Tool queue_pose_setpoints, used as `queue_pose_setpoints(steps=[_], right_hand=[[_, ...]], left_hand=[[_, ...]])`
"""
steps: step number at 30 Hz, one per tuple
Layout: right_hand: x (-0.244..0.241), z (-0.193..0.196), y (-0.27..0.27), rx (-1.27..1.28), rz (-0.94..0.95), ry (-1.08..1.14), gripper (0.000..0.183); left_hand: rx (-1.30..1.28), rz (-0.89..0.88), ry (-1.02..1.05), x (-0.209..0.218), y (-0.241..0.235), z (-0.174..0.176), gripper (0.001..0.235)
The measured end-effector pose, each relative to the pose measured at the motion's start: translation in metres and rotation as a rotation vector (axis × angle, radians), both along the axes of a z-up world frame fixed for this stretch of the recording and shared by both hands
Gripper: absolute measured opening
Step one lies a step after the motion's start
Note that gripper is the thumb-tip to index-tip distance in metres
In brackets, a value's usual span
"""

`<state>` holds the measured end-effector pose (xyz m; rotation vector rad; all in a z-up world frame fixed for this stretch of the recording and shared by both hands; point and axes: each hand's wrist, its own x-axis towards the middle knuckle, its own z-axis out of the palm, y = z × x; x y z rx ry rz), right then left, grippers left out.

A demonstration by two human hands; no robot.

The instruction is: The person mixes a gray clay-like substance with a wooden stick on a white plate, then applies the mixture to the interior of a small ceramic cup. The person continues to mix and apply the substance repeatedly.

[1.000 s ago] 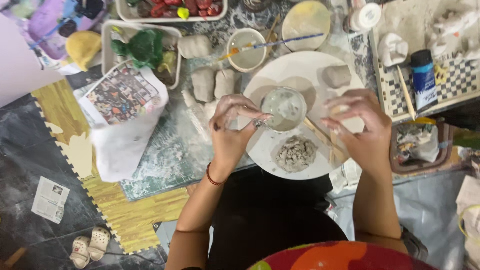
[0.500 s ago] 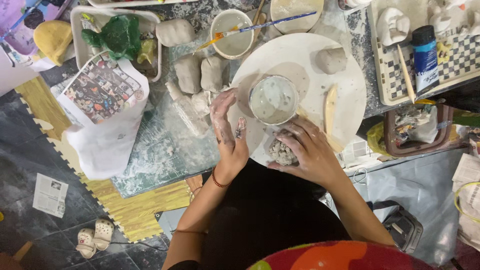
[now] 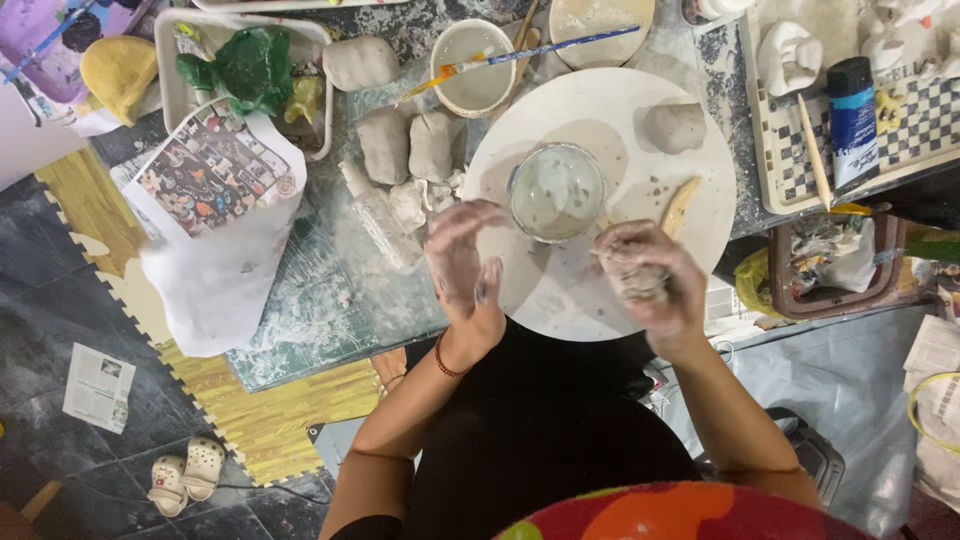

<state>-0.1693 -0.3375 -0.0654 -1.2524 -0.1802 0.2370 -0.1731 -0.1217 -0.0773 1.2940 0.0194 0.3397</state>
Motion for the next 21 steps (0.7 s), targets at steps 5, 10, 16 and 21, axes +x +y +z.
queue_pose_setpoints(steps=[5, 10, 16, 21], right_hand=[[0.012, 0.007, -0.008, 0.444, 0.038, 0.105, 0.033], [0.052, 0.028, -0.007, 0.293, 0.045, -0.219, 0.04], [0.081, 0.031, -0.029, -0.132, 0.273, -0.883, 0.07], [0.024, 0.059, -0.022, -1.236, 0.119, -0.905, 0.045]], left_hand=[[-0.088, -0.094, -0.137, 0.002, -0.027, 0.013, 0.041], [-0.254, -0.228, 0.006, 0.001, -0.05, 0.039, 0.048], [-1.027, -0.547, 0.474, -0.002, -0.085, 0.06, 0.079], [-1.284, -0.579, 0.629, 0.003, -0.085, 0.04, 0.069]])
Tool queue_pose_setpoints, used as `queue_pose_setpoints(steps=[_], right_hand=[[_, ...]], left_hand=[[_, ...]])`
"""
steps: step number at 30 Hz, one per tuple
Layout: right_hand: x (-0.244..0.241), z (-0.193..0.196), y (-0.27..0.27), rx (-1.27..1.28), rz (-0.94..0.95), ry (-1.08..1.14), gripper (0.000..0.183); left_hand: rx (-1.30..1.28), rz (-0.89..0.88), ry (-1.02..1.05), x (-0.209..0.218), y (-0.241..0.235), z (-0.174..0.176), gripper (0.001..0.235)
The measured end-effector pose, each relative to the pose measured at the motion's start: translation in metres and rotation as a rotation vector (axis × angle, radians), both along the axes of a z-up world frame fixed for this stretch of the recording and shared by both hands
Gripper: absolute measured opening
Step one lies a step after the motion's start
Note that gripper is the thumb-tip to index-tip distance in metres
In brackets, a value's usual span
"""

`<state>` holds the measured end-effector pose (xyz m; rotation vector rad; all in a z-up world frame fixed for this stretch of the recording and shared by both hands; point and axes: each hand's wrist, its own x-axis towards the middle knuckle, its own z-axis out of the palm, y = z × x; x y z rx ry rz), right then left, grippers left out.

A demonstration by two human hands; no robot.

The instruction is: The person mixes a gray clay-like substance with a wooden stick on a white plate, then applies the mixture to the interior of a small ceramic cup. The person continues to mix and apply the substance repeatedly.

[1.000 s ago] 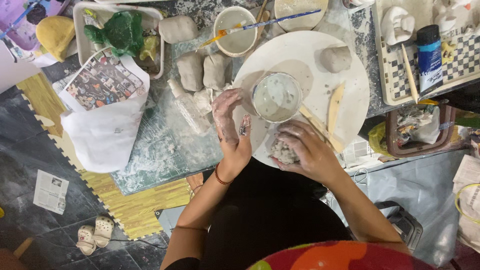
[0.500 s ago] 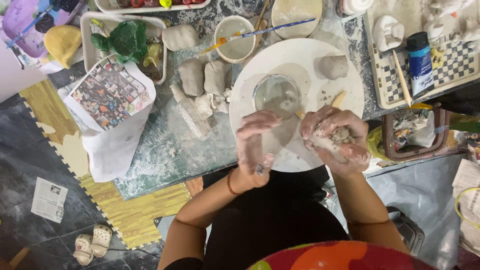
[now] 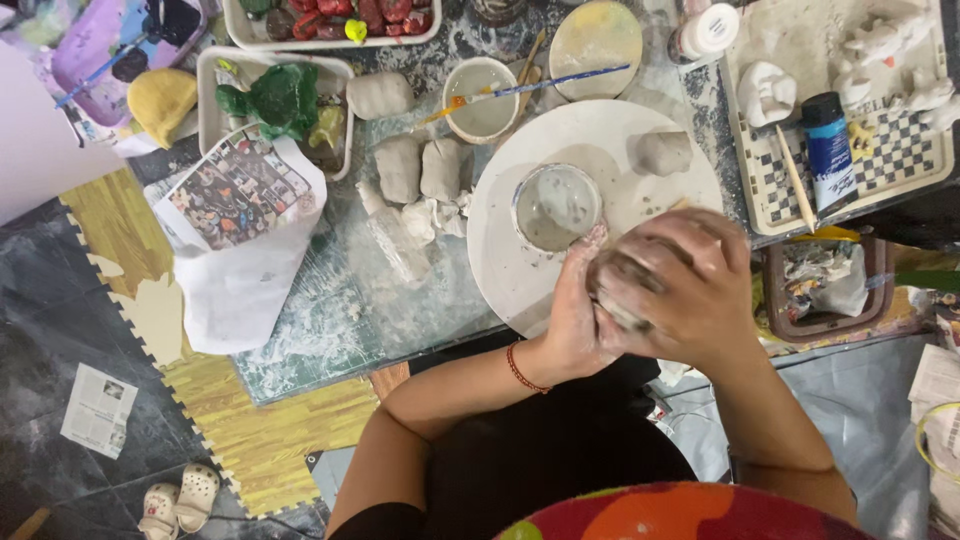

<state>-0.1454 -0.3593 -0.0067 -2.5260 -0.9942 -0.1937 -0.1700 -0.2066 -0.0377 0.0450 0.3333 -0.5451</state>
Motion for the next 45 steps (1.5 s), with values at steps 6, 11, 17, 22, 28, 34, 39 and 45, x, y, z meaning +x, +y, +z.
queue_pose_setpoints(steps=[6, 11, 17, 22, 28, 34, 39, 45], right_hand=[[0.019, 0.02, 0.014, 0.368, -0.12, 0.046, 0.076], [-0.003, 0.009, 0.032, 0.876, -0.45, 0.267, 0.111], [-0.036, -0.014, 0.039, 1.269, -0.535, 0.826, 0.108], [-0.052, -0.032, 0.032, 1.121, -0.707, 0.529, 0.075], [-0.04, -0.033, 0.024, 0.961, -0.573, 0.373, 0.061], [-0.025, -0.026, 0.033, 0.858, -0.602, 0.487, 0.059], [-0.013, -0.007, 0.031, 0.848, -0.502, 0.609, 0.049], [0.003, 0.021, 0.036, 1.135, -0.369, 0.825, 0.073]], left_hand=[[0.047, -0.038, -0.043, 0.009, -0.008, -0.005, 0.055], [0.027, 0.069, -0.21, 0.015, -0.01, -0.001, 0.058], [0.131, 0.046, -0.128, 0.008, -0.016, -0.001, 0.06], [0.2, 0.162, -0.153, -0.002, -0.026, 0.006, 0.058], [0.177, 0.109, -0.087, 0.002, -0.024, 0.005, 0.054], [0.0, 0.159, 0.076, 0.015, -0.019, 0.004, 0.039], [-0.137, 0.097, 0.214, 0.03, -0.013, 0.008, 0.031], [-0.092, 0.07, 0.128, 0.025, -0.017, 0.022, 0.025]])
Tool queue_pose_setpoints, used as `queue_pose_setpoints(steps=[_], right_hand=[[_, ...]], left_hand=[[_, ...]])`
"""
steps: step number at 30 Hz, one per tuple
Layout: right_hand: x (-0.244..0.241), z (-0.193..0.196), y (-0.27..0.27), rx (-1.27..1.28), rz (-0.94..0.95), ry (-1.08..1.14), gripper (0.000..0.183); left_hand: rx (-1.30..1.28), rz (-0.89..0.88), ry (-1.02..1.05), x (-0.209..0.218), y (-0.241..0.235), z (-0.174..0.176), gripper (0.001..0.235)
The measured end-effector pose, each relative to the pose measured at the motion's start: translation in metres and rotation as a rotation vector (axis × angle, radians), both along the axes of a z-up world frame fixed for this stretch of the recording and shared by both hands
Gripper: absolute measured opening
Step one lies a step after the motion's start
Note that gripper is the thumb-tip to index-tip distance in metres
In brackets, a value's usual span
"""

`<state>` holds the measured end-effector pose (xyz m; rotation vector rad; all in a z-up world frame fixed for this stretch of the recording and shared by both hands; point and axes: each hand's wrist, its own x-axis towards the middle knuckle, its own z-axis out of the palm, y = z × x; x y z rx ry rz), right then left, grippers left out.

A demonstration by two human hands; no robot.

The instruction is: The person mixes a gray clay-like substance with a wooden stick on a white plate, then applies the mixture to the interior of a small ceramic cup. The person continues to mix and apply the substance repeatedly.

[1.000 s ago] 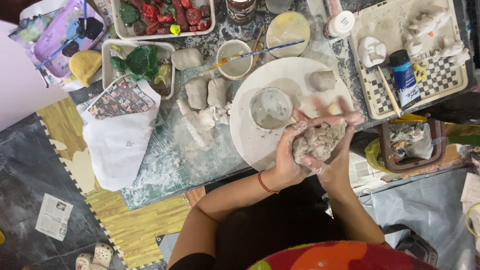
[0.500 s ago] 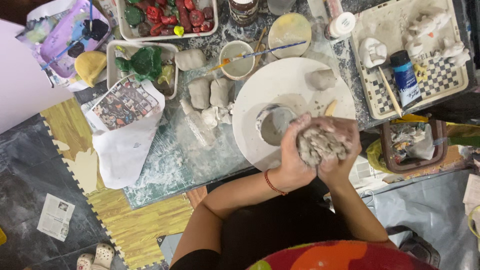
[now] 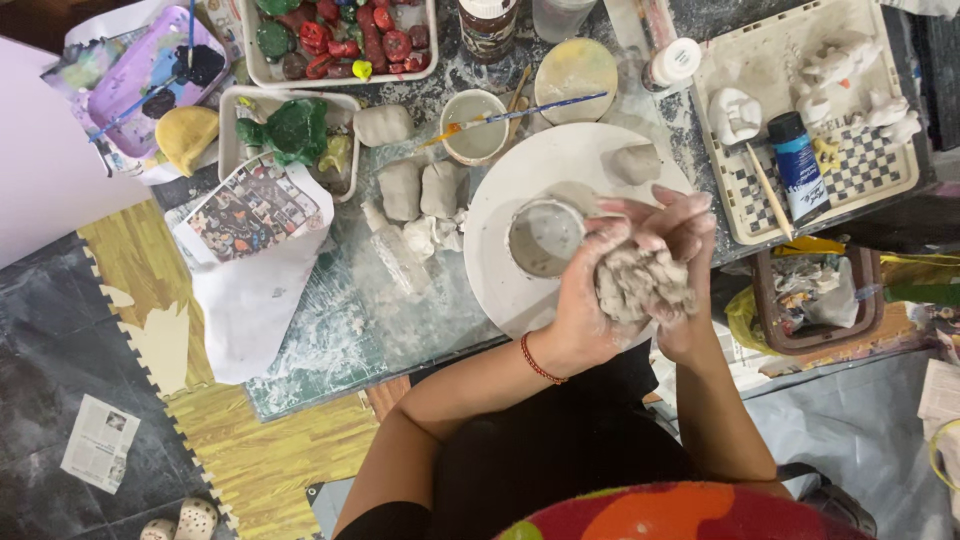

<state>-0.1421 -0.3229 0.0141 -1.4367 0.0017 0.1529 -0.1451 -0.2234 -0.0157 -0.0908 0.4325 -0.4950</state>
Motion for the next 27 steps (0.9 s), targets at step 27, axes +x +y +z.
queue_pose_setpoints(steps=[27], right_hand=[[-0.015, -0.004, 0.013, -0.346, -0.219, -0.535, 0.077]], left_hand=[[0.723, 0.176, -0.369, 0.004, 0.0, 0.003, 0.043]])
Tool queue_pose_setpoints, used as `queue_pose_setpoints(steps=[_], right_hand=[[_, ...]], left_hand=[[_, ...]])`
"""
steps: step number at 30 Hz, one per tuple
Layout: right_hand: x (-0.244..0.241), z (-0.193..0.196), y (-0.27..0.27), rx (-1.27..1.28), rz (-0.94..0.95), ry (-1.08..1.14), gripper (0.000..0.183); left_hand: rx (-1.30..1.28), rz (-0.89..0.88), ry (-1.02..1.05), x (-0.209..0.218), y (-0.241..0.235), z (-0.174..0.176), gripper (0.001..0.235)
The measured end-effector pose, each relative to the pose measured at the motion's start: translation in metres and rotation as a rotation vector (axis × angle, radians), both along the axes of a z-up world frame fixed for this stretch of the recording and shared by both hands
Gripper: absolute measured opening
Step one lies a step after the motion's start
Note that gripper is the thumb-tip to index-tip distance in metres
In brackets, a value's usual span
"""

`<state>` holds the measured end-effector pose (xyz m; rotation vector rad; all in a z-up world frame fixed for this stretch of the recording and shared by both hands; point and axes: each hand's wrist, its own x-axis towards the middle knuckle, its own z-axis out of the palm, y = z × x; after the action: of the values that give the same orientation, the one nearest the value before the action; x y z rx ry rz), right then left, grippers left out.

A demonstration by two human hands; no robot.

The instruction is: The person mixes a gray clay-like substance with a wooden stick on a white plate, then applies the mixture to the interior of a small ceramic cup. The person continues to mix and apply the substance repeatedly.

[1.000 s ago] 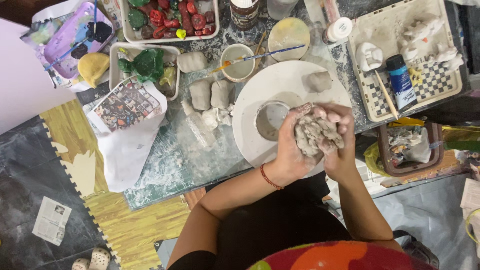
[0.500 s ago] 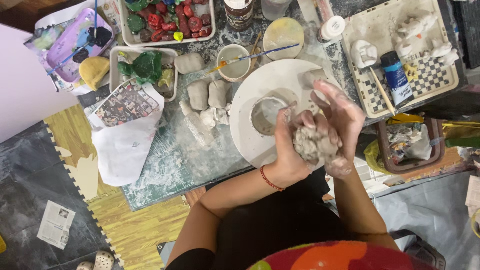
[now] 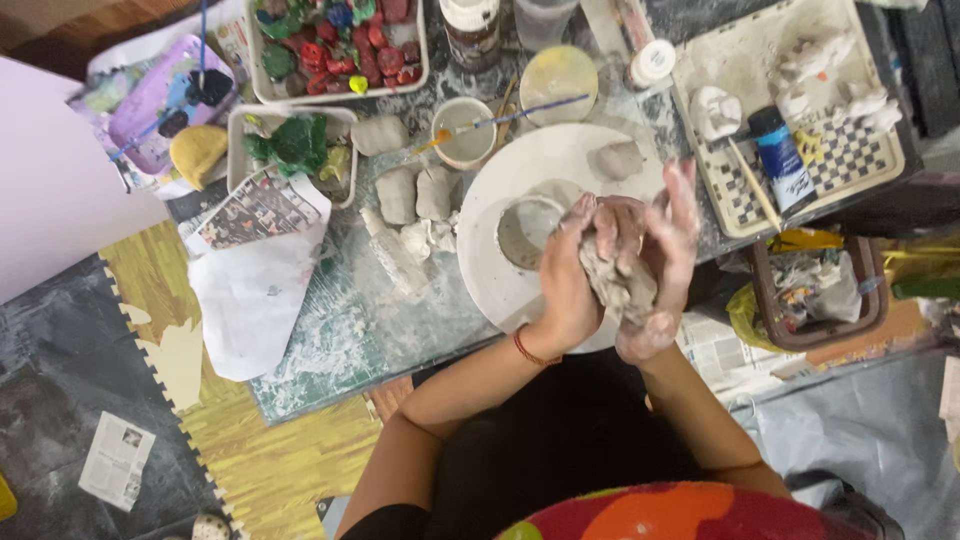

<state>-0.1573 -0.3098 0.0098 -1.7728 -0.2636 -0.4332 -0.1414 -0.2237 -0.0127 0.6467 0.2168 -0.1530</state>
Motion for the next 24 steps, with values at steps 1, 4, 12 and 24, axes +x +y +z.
queue_pose_setpoints(steps=[1, 4, 12, 24], right_hand=[[0.001, 0.0, -0.002, 0.013, 0.032, -0.034, 0.077], [-0.005, -0.006, -0.004, 0.067, 0.09, -0.022, 0.05], [0.007, -0.048, -0.04, 0.349, 0.086, -0.014, 0.017], [0.014, -0.019, -0.054, 0.111, 0.137, 0.052, 0.021]], left_hand=[[0.202, 0.025, -0.048, 0.0, 0.0, 0.001, 0.041], [1.109, 0.19, -0.432, -0.002, 0.003, 0.002, 0.047], [0.478, 0.38, -0.282, -0.02, -0.045, 0.015, 0.043], [-0.006, -0.362, -0.162, 0.017, -0.002, 0.004, 0.053]])
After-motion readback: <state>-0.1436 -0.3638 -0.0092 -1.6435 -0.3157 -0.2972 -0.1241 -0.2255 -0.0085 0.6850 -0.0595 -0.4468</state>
